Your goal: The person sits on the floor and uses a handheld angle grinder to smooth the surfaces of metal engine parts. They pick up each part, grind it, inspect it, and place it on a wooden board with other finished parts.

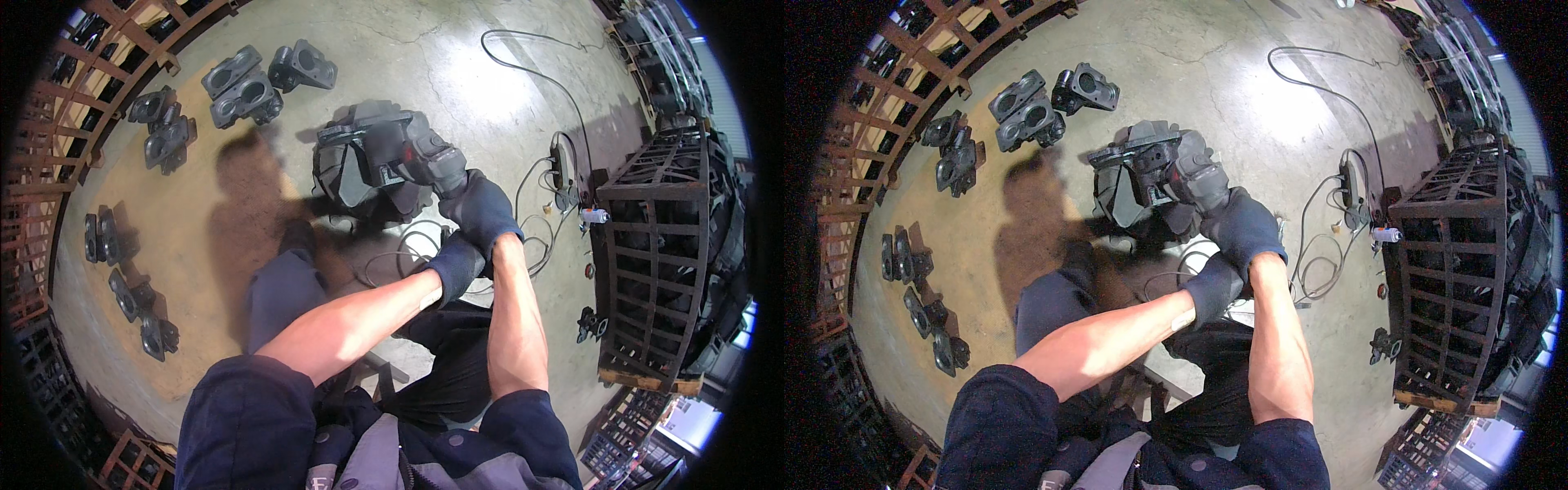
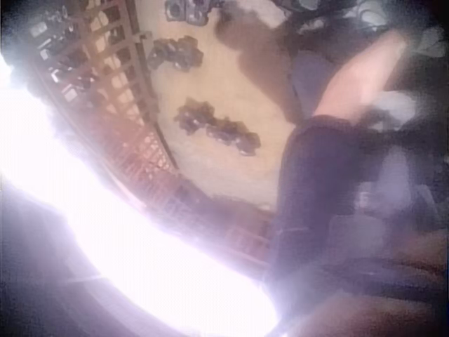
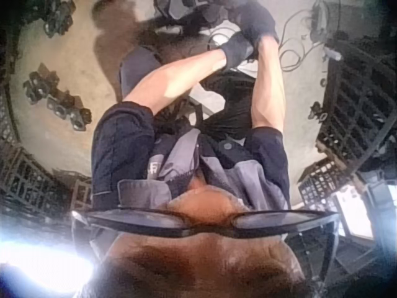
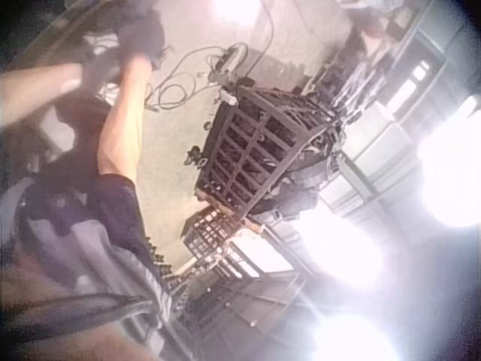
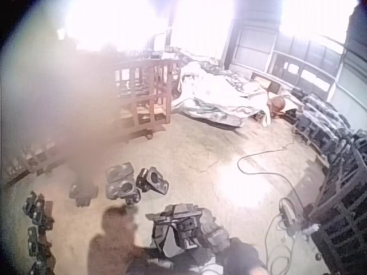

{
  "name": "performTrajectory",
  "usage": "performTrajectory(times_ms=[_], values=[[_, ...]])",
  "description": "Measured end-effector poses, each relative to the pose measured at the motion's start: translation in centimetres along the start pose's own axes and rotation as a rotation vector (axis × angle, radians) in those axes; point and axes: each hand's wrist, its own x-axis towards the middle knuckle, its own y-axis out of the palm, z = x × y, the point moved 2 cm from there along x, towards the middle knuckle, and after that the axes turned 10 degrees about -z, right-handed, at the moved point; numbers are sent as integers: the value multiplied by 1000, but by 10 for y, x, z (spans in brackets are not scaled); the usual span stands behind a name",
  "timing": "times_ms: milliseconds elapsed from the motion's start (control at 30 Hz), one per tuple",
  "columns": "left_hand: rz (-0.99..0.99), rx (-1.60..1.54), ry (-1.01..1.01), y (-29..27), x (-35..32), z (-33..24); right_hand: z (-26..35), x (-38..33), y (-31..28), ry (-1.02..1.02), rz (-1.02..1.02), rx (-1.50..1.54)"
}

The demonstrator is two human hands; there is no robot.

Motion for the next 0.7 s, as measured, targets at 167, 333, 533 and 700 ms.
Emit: performTrajectory(times_ms=[167,333,533,700], values=[[-17,132,99,3,4,5,-4,-2,2,-23,-6,-22],[116,-85,-237,-4,-6,-24,-8,5,7,-31,-15,-14],[34,39,-33,0,-3,-2,-2,-1,5,-31,9,-34],[79,80,-74,-4,-7,-18,-2,-2,3,-39,15,-32]])
